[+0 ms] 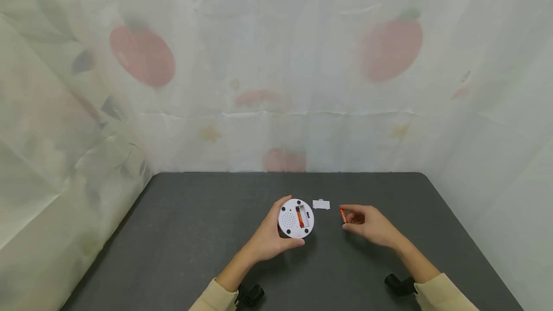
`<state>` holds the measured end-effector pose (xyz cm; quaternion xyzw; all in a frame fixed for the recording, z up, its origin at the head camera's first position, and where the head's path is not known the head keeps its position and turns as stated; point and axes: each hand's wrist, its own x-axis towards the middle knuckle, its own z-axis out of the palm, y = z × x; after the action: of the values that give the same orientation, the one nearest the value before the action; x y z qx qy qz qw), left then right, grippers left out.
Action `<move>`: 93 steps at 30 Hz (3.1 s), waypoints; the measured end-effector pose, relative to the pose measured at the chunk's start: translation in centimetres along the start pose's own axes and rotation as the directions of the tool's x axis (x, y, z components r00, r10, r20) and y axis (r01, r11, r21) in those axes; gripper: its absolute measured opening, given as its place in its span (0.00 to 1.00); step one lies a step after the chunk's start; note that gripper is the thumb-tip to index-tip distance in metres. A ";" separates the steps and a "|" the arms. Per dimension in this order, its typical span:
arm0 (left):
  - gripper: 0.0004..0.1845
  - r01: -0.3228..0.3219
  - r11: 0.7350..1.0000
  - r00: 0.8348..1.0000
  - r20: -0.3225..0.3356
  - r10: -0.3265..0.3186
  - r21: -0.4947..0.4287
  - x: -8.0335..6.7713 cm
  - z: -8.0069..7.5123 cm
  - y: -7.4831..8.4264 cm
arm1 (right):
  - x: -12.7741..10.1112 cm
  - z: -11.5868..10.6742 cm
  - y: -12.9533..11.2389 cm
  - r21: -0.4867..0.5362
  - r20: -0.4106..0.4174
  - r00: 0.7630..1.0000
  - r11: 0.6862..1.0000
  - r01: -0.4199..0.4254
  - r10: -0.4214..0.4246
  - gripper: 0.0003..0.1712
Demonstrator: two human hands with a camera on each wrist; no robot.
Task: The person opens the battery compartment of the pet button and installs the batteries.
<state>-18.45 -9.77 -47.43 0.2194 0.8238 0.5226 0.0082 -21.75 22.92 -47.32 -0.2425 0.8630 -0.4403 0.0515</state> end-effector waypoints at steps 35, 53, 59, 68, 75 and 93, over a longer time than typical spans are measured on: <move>0.58 -0.010 1.000 1.000 0.010 0.010 -0.002 0.2 0.3 -0.2 | 1.3 2.8 -6.9 0.109 -0.013 0.994 0.988 0.109 -0.108 0.33; 0.58 -0.005 1.000 1.000 0.017 0.005 -0.002 0.3 0.4 -0.2 | 2.3 4.1 -7.7 -0.020 0.021 0.992 0.992 0.128 -0.128 0.28; 0.58 -0.006 1.000 1.000 0.021 0.006 0.007 0.3 0.5 -0.2 | 2.6 4.2 -8.3 -0.060 0.040 0.992 0.991 0.121 -0.119 0.28; 0.58 -0.003 0.999 1.000 0.015 0.002 0.033 0.3 0.6 0.0 | 2.7 4.6 -8.9 -0.127 0.029 0.995 0.987 0.103 -0.100 0.26; 0.58 0.015 0.999 1.000 0.015 -0.015 0.050 0.2 0.6 0.0 | 2.7 5.1 -9.4 -0.173 0.001 0.996 0.981 0.091 -0.092 0.23; 0.57 0.005 1.000 1.000 0.003 -0.005 0.028 0.3 0.6 0.0 | 2.9 5.2 -6.8 0.155 0.011 0.999 0.987 -0.043 0.042 0.35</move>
<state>-18.59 -9.12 -47.60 0.2181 0.8315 0.5109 0.0076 -20.18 14.41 -44.77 -0.2210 0.8307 -0.5042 0.0829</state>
